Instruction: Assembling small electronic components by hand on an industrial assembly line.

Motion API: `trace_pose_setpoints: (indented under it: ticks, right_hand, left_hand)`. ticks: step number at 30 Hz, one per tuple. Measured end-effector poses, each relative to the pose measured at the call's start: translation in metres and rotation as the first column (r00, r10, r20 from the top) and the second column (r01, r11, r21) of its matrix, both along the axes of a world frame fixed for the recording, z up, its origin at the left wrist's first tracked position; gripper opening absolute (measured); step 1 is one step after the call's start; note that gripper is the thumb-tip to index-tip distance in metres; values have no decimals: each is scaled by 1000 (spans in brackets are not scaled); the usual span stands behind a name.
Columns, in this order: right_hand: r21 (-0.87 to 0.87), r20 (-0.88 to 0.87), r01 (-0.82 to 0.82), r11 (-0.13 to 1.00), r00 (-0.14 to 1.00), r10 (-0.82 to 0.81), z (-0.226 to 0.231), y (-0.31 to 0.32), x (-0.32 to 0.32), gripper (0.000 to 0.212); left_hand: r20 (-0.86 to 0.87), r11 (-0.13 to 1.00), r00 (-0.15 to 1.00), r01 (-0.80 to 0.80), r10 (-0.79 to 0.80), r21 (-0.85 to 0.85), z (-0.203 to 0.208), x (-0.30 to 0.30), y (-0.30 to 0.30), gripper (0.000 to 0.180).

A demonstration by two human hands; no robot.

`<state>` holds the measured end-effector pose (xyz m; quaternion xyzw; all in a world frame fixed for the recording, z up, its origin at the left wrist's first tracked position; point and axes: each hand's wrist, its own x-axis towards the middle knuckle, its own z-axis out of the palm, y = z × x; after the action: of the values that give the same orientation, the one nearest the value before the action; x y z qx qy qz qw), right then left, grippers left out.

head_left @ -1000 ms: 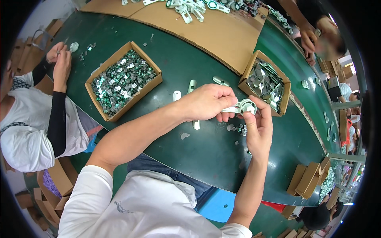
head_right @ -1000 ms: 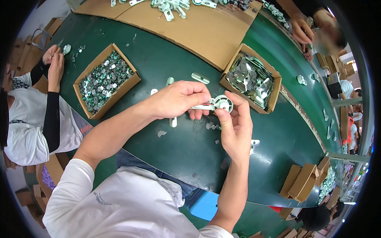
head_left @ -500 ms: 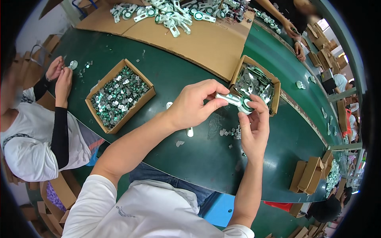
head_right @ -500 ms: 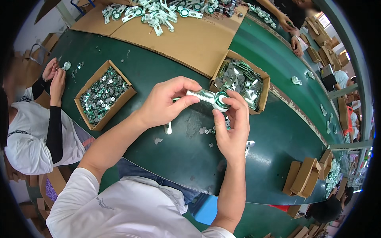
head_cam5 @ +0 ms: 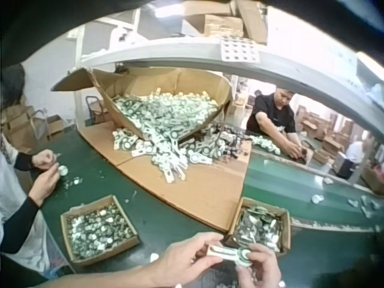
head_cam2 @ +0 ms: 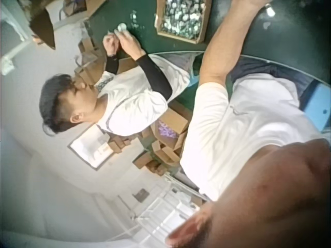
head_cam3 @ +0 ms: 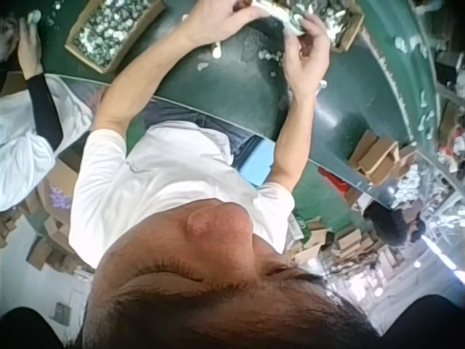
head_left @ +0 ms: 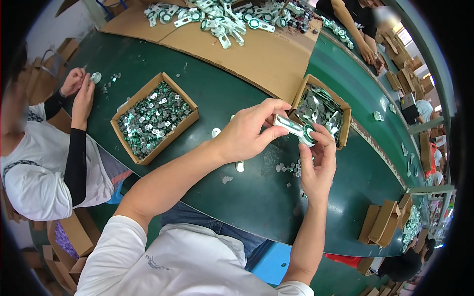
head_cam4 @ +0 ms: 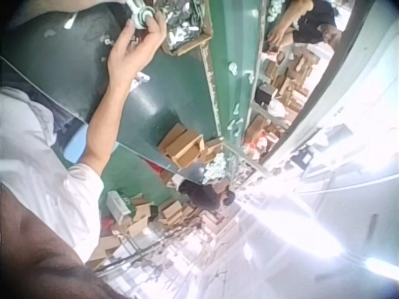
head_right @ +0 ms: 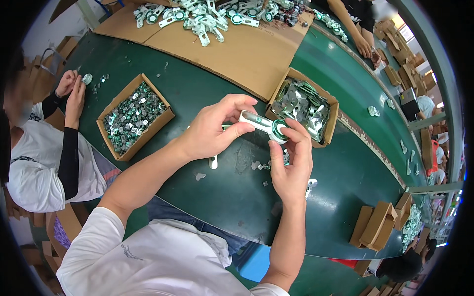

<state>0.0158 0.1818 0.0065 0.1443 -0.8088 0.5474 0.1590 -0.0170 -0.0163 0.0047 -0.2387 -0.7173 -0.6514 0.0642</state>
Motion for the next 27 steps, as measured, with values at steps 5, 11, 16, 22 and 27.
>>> trace_pose_setpoints:
  ticks: [5,11,16,22,27]
  right_hand:
    - [31,66,79,996,995,-81,10,3,1,28]
    - [-211,211,384,899,916,-342,51,75,-58,33]
    - [-536,543,595,599,786,-295,51,183,-125,44]
    - [-222,148,400,889,915,-374,49,98,-71,35]
    - [312,247,28,950,963,-109,35,22,1,11]
  left_hand:
    - [-62,999,997,-42,42,7,-1,-2,-1,30]
    - [-345,842,914,-352,215,-408,-32,-28,-19,12]
    - [-352,793,911,-372,213,-483,-40,-33,0,11]
    - [-355,714,916,-374,185,-591,-43,-36,-14,8]
    - [-250,800,933,-352,258,-485,-30,-32,-12,8]
